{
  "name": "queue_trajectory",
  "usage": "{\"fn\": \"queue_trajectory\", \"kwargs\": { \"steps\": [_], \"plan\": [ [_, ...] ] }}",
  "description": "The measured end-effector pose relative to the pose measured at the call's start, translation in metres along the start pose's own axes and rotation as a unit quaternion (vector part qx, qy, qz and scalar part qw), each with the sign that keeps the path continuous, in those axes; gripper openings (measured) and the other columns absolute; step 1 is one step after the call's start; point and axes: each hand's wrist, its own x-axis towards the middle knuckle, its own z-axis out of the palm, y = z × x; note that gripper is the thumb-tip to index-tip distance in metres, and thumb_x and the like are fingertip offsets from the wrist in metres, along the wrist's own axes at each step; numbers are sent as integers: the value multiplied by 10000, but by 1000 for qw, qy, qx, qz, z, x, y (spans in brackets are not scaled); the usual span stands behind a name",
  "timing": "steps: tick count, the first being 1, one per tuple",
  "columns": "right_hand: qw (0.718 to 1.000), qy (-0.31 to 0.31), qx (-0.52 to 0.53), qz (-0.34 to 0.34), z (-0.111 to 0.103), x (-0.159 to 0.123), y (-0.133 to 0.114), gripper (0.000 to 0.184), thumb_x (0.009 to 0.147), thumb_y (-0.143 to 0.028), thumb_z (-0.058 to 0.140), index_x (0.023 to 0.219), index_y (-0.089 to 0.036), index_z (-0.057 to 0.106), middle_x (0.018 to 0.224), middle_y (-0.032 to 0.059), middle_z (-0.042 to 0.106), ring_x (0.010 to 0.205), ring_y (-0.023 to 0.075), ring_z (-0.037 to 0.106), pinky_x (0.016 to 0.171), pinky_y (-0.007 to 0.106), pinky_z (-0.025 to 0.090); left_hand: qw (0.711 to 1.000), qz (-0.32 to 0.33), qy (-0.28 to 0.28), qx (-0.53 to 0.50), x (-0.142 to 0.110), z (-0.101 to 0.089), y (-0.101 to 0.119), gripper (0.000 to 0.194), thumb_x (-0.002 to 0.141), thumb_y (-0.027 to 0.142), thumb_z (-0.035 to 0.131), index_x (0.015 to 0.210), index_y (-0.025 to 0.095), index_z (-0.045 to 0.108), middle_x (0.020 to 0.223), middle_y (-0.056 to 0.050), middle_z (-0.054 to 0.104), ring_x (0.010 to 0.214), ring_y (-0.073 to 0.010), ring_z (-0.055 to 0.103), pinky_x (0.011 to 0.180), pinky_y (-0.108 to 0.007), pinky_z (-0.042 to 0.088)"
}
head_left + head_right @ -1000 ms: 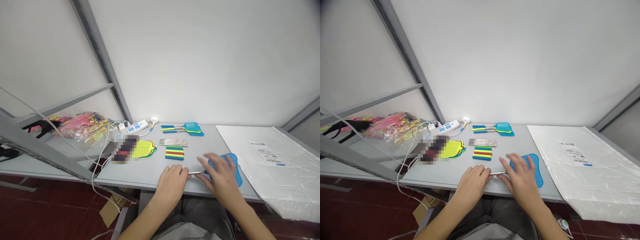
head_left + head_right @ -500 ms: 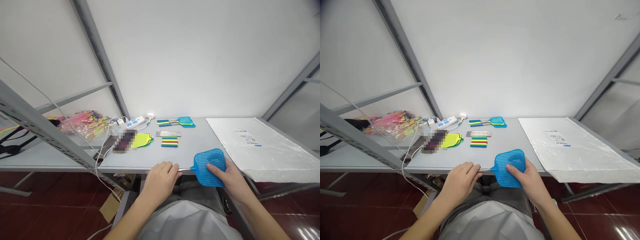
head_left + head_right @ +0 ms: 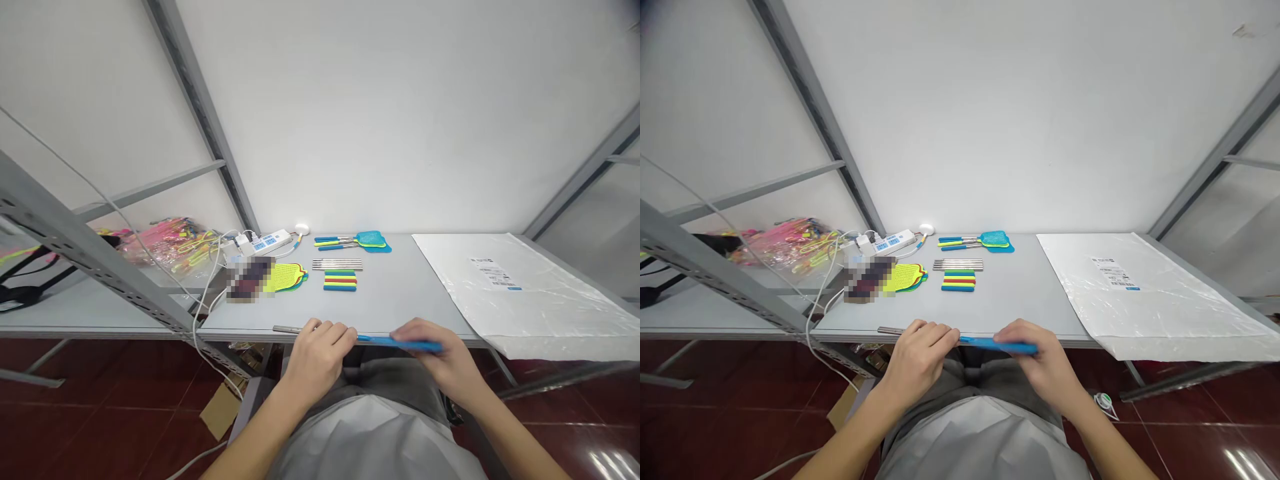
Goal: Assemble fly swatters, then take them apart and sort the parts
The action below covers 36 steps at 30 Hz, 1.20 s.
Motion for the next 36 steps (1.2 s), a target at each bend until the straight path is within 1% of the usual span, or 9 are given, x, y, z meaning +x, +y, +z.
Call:
{"fn": "queue_trajectory", "kwargs": {
  "steps": [4,7,10,13,16,25,29,32,36],
  "plan": [
    [898,96,-329,-277,-26,-7,11,353,869,-70,542,1114,-275,690,1098,46,729,1079,250,638,955,475,410,999,-49,-4,-15,-7,0,-16,209,937,111,415,962,214,596,788,-16,630,693,-170,558,631,-313,340],
    [853,210,-389,-277,-46,-13,19,398,848,-36,545,1146,-269,669,1117,59,716,1063,271,641,938,488,411,990,-125,34,-52,-13,-7,-29,199,974,176,380,971,208,576,803,-22,612,688,-164,563,619,-290,352],
    [884,265,-327,-204,-50,-11,21,356,836,-59,595,1103,-286,663,1074,42,706,1007,256,646,886,441,472,967,-193,74,-151,-16,-20,-31,185,989,260,381,949,204,552,776,-9,587,674,-151,547,636,-272,365],
    [918,151,-313,-190,-34,4,11,340,862,-97,574,1148,-273,628,1022,36,699,923,220,638,810,374,489,920,-266,54,-282,-12,-31,-20,206,975,384,436,926,211,536,666,33,510,591,-129,470,595,-255,344],
    [888,10,-377,-263,-3,27,-11,404,883,-76,480,1229,-246,599,1044,55,694,863,211,604,789,389,439,846,-316,33,-428,-6,-32,-9,317,943,503,465,879,200,530,653,36,478,588,-114,421,572,-235,336],
    [850,-26,-416,-323,99,95,-60,487,862,-111,444,1342,-89,521,983,140,665,827,258,557,775,441,472,562,-421,100,-705,-9,-32,-25,422,845,495,624,1152,213,562,809,0,557,500,-77,450,384,-176,356],
    [863,-177,-362,-304,92,127,-60,748,778,-406,690,1433,-159,426,1370,168,525,1264,378,438,956,537,450,525,-433,131,-721,-19,-34,-59,352,864,364,642,1165,183,623,853,-32,634,602,-101,541,559,-208,462],
    [862,-308,-317,-247,76,157,-53,995,631,-481,815,1482,-286,336,1557,124,288,1402,396,269,1008,547,416,521,-393,62,-755,-28,-33,-86,273,846,304,679,1079,162,685,865,-42,654,719,-123,580,723,-243,470],
    [859,-420,-247,-157,77,193,-44,975,581,-507,837,1435,-369,386,1454,71,441,1323,368,406,1046,530,373,502,-386,-29,-773,-37,-24,-109,252,814,302,716,997,129,714,836,-44,634,709,-112,550,670,-212,430]
  ]
}}
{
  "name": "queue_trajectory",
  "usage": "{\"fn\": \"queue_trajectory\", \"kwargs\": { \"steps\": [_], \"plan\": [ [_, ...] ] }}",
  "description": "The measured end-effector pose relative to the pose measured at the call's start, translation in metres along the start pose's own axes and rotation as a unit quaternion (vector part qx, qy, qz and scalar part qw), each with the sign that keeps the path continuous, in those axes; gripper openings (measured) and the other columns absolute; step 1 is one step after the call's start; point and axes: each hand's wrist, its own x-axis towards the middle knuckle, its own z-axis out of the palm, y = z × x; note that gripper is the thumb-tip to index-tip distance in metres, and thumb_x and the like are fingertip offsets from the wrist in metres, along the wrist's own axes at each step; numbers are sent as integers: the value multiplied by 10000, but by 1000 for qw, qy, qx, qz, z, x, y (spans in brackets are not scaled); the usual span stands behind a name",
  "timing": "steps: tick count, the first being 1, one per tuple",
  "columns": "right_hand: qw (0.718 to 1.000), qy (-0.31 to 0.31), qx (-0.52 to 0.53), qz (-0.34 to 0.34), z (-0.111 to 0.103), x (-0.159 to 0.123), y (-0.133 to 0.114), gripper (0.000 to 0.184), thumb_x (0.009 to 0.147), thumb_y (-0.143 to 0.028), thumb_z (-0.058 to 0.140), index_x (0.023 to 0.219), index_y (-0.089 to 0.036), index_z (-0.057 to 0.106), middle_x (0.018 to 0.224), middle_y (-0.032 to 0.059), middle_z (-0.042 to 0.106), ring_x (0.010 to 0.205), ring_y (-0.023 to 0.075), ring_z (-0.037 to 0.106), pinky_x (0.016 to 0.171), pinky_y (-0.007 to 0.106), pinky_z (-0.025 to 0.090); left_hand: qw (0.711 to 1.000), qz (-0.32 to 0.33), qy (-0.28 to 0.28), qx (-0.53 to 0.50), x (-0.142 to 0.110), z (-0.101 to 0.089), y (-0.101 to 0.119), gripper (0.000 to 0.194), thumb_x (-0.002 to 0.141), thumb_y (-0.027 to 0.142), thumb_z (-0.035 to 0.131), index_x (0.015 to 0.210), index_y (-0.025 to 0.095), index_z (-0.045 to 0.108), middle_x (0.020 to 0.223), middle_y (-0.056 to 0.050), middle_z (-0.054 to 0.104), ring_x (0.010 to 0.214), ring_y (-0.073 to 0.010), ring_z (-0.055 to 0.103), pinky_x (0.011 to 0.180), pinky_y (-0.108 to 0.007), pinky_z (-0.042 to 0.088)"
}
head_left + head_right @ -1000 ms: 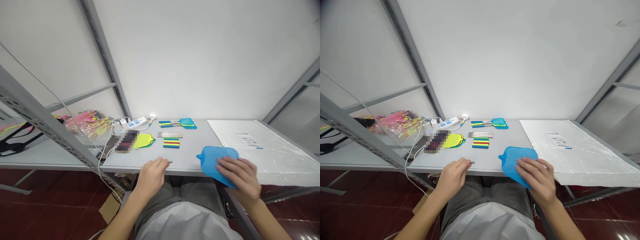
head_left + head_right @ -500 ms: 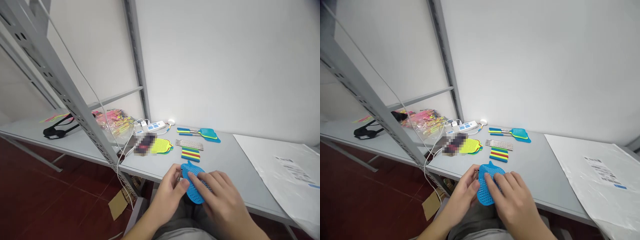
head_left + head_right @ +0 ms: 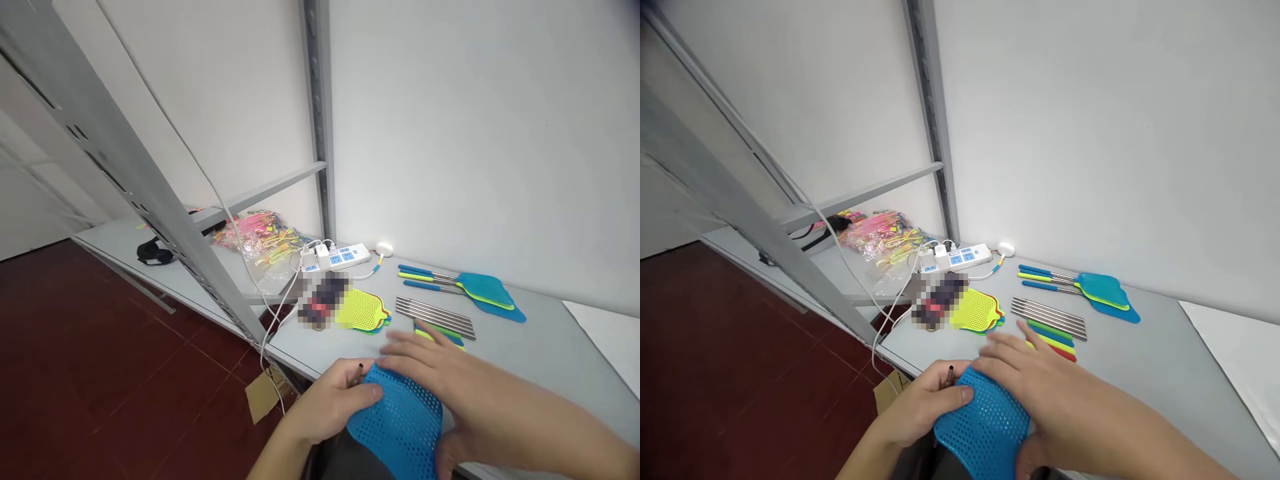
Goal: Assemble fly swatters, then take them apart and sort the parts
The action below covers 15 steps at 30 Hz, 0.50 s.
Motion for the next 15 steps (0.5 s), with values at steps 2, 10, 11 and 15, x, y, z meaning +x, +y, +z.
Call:
{"fn": "queue_trajectory", "kwargs": {
  "steps": [2,10,11,15],
  "plan": [
    [998,-46,45,15,-1,13,6,870,618,-471,817,1397,-379,440,1308,48,554,1165,308,544,943,435,465,1000,-6,22,-7,3,-9,-3,286,791,311,740,1014,135,710,839,-40,625,703,-102,538,650,-196,417],
    [996,-7,39,74,10,43,32,1094,517,-584,823,1453,-216,394,1300,145,559,1144,347,524,934,435,445,974,-9,200,-106,9,-30,-9,401,862,405,646,1208,213,583,516,112,283,402,-33,177,400,-163,195],
    [995,11,35,91,11,48,38,1094,509,-606,818,1439,-204,404,1285,146,567,1138,344,524,924,432,452,964,7,236,-124,11,-31,-8,390,869,408,634,1211,234,568,538,110,317,402,-26,156,399,-161,180],
    [981,120,-15,155,22,79,67,1000,578,-666,745,1376,-155,428,1239,154,579,1135,342,514,946,459,435,890,128,397,-181,18,-32,-6,298,847,390,653,1096,264,550,870,49,522,403,20,184,389,-161,130]
  ]
}}
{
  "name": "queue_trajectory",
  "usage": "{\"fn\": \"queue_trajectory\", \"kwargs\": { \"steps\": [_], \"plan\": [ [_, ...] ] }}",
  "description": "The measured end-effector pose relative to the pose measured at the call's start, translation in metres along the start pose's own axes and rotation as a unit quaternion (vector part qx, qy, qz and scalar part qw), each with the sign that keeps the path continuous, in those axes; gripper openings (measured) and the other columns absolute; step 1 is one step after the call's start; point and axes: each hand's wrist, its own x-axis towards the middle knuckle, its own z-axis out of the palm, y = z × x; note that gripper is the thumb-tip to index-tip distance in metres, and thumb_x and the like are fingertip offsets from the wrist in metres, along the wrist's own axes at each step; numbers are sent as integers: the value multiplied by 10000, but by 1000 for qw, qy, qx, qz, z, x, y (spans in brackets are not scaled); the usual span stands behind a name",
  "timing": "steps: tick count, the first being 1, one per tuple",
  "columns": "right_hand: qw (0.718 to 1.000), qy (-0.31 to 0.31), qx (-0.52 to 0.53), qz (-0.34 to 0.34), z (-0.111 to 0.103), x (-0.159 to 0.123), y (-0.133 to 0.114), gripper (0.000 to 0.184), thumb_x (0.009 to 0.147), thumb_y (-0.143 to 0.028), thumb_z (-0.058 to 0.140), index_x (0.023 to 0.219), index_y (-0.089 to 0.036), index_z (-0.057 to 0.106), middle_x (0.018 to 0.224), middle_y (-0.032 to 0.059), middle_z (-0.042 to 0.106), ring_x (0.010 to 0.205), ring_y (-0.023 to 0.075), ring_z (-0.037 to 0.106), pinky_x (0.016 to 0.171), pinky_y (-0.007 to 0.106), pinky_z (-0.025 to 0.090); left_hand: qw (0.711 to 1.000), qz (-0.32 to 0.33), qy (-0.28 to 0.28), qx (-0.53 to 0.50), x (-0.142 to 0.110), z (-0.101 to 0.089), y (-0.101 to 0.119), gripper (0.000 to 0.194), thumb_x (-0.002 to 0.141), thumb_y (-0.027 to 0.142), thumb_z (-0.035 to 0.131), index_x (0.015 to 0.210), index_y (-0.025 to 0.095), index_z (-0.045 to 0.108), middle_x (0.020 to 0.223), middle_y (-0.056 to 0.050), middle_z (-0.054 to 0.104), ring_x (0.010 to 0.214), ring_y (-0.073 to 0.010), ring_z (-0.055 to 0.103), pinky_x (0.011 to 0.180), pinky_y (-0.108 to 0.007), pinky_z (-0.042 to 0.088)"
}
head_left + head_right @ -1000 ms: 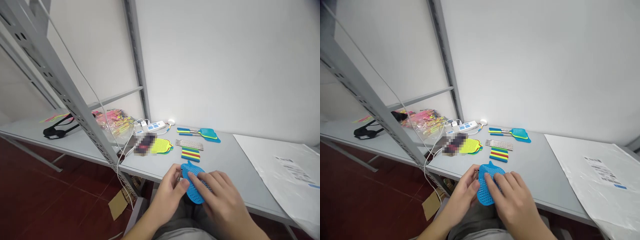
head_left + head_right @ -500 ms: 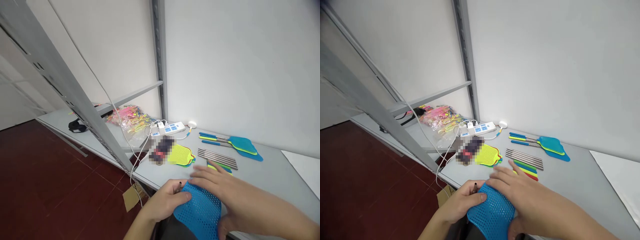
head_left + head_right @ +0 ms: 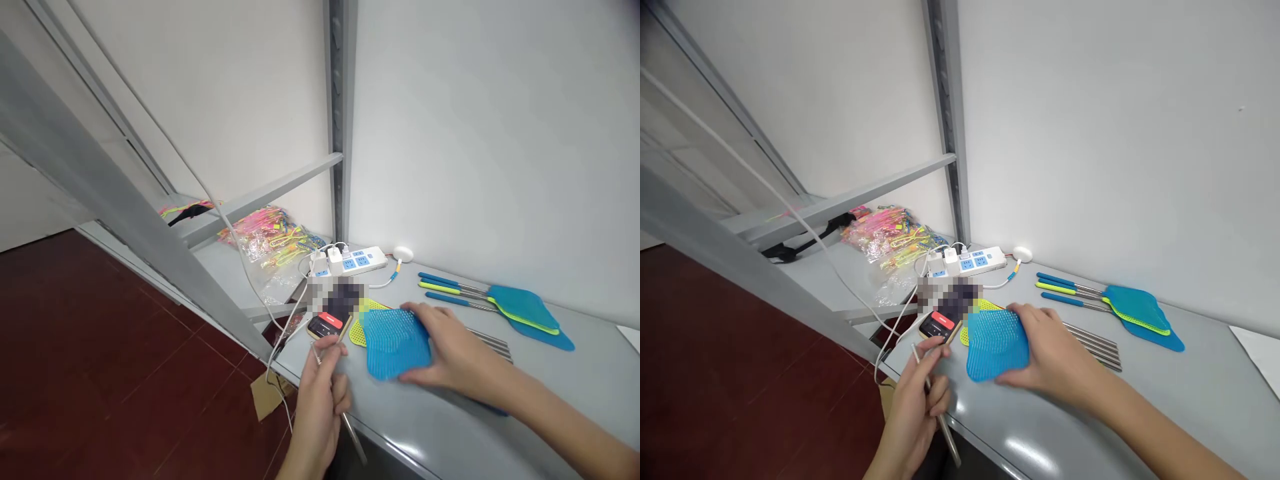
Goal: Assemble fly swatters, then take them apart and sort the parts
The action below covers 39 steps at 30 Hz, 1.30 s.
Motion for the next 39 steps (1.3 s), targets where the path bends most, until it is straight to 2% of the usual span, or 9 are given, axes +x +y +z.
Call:
{"fn": "queue_trajectory", "kwargs": {
  "steps": [5,12,17,27,32,34,36,38,39],
  "plan": [
    [988,119,-93,23,37,33,10,911,583,-683,718,1241,-92,501,1225,209,563,1200,388,478,1041,589,303,993,76,61,-70,-2,6,3,211,841,353,649,965,234,529,819,64,471,378,25,186,376,-167,137],
    [973,133,-182,51,66,36,3,1004,607,-850,556,1200,-40,528,1356,321,463,1343,467,323,1046,687,178,993,44,64,-91,-5,12,2,212,825,349,648,898,225,493,768,68,474,367,23,195,378,-164,149],
    [970,119,-198,72,68,33,-4,1085,613,-923,421,1219,-30,529,1351,338,469,1354,472,302,1044,694,147,994,35,48,-93,-6,14,-1,218,825,346,644,889,222,476,752,71,473,368,21,184,380,-165,157],
    [975,94,-186,70,66,32,-11,1072,709,-871,374,1276,32,489,1371,356,446,1381,482,254,1050,716,95,994,42,34,-98,-11,16,0,185,864,335,611,892,226,465,752,70,472,375,16,185,385,-162,171],
    [983,120,-134,44,52,18,-16,912,833,-723,415,1409,-19,362,1441,300,407,1425,420,205,1088,688,71,989,50,13,-137,-12,21,0,214,906,392,561,840,199,496,734,61,456,387,5,196,391,-172,207],
    [992,97,-77,25,40,2,-24,824,864,-632,466,1448,-71,317,1464,247,408,1423,380,241,1115,642,115,983,61,-2,-175,-12,28,-1,283,928,444,519,804,191,505,716,56,442,396,-6,203,401,-184,234],
    [999,37,14,15,29,-20,-35,756,870,-539,524,1467,-135,298,1434,195,465,1359,328,382,1103,546,272,974,74,-20,-215,-13,39,-3,325,941,475,489,779,194,501,702,49,434,417,-27,244,435,-200,290],
    [992,-44,116,36,19,-42,-44,627,894,-452,518,1446,-212,346,1280,136,607,1161,267,577,947,412,467,965,78,-37,-247,-15,55,-8,338,943,496,479,772,205,494,697,40,431,463,-56,313,500,-224,359],
    [985,-72,150,42,16,-52,-46,539,911,-426,493,1407,-234,407,1175,110,664,1052,250,631,869,370,504,962,73,-46,-259,-16,64,-11,341,940,505,478,771,209,492,697,35,430,493,-71,345,537,-238,385]
  ]
}}
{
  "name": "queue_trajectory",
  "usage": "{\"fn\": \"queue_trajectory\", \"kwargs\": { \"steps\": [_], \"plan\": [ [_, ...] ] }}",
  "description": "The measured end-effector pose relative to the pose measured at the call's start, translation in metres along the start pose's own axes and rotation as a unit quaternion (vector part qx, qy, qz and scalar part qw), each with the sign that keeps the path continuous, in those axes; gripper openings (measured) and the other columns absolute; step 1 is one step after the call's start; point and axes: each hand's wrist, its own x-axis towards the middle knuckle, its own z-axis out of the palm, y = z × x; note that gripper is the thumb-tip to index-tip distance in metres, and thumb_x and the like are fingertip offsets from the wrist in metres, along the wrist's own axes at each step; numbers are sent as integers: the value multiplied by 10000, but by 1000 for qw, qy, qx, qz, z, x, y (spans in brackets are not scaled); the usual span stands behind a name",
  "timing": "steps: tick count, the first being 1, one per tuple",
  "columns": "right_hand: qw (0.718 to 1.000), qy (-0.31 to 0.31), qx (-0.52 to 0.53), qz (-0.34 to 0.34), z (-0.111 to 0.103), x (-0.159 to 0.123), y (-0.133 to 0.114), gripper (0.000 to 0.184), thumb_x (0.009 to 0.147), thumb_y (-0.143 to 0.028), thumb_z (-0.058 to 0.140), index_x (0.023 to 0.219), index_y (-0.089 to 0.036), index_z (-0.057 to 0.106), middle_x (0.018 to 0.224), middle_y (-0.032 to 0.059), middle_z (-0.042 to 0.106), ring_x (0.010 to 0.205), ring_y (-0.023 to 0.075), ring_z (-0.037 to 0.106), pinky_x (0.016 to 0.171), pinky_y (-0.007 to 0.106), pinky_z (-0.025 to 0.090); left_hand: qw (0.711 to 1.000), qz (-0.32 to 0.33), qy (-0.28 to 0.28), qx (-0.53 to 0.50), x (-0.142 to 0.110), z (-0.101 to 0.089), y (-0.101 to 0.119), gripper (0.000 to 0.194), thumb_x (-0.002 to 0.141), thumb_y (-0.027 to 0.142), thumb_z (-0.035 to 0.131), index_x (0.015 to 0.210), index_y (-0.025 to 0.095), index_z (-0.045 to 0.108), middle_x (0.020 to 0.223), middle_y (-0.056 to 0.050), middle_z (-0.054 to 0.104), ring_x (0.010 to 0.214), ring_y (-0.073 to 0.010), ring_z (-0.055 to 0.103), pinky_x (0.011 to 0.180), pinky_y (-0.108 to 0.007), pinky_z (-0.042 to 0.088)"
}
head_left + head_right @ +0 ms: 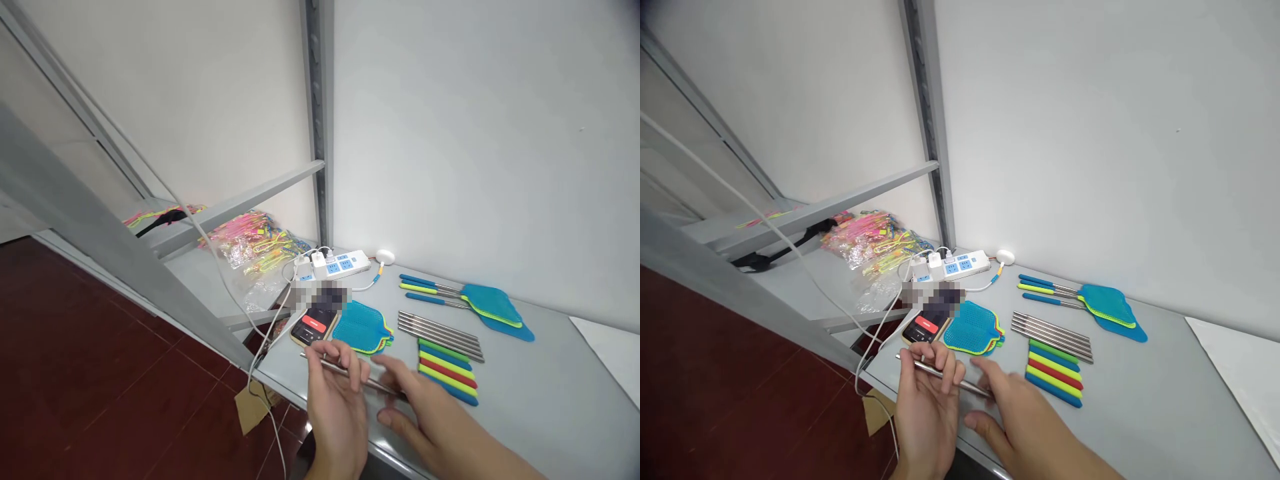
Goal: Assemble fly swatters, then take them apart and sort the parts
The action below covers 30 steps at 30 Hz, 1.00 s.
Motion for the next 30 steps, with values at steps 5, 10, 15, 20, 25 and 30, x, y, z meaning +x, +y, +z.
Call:
{"fn": "queue_trajectory", "kwargs": {
  "steps": [5,10,15,20,25,30],
  "plan": [
    [996,7,87,33,-18,-38,22,356,977,-405,360,1214,-263,584,1052,81,706,906,235,666,812,335,519,994,-90,-52,32,-6,18,-46,395,934,552,455,754,205,507,731,4,465,666,-130,457,676,-275,425],
    [994,53,58,78,-52,-72,72,382,978,-443,366,1271,-282,550,1208,87,653,1052,261,630,930,385,490,973,-130,-77,172,2,16,-89,327,925,524,494,872,206,549,858,-14,490,750,-139,474,691,-254,404],
    [989,105,29,104,-79,-84,114,368,988,-452,342,1233,-291,564,1096,69,656,1028,247,612,894,377,497,938,49,-84,334,22,31,-109,165,905,366,568,1024,255,536,975,-25,509,862,-169,502,808,-287,396],
    [987,136,3,91,-99,-54,151,409,996,-468,297,1187,-265,596,961,68,616,904,230,593,812,378,498,704,305,-315,559,33,48,-115,199,842,137,556,1007,233,612,1121,-95,547,1060,-257,475,947,-402,334],
    [988,136,-27,67,-101,-13,184,439,993,-459,296,1160,-231,633,972,79,598,933,231,571,854,406,467,555,276,-492,611,30,39,-128,268,784,79,517,994,216,613,1019,-113,632,920,-257,517,822,-405,354],
    [987,127,-87,49,-95,14,196,429,994,-431,300,1174,-266,653,970,73,608,965,240,564,888,453,421,517,273,-527,617,29,30,-133,279,727,78,551,960,218,611,935,-98,648,874,-255,527,745,-375,340]
  ]
}}
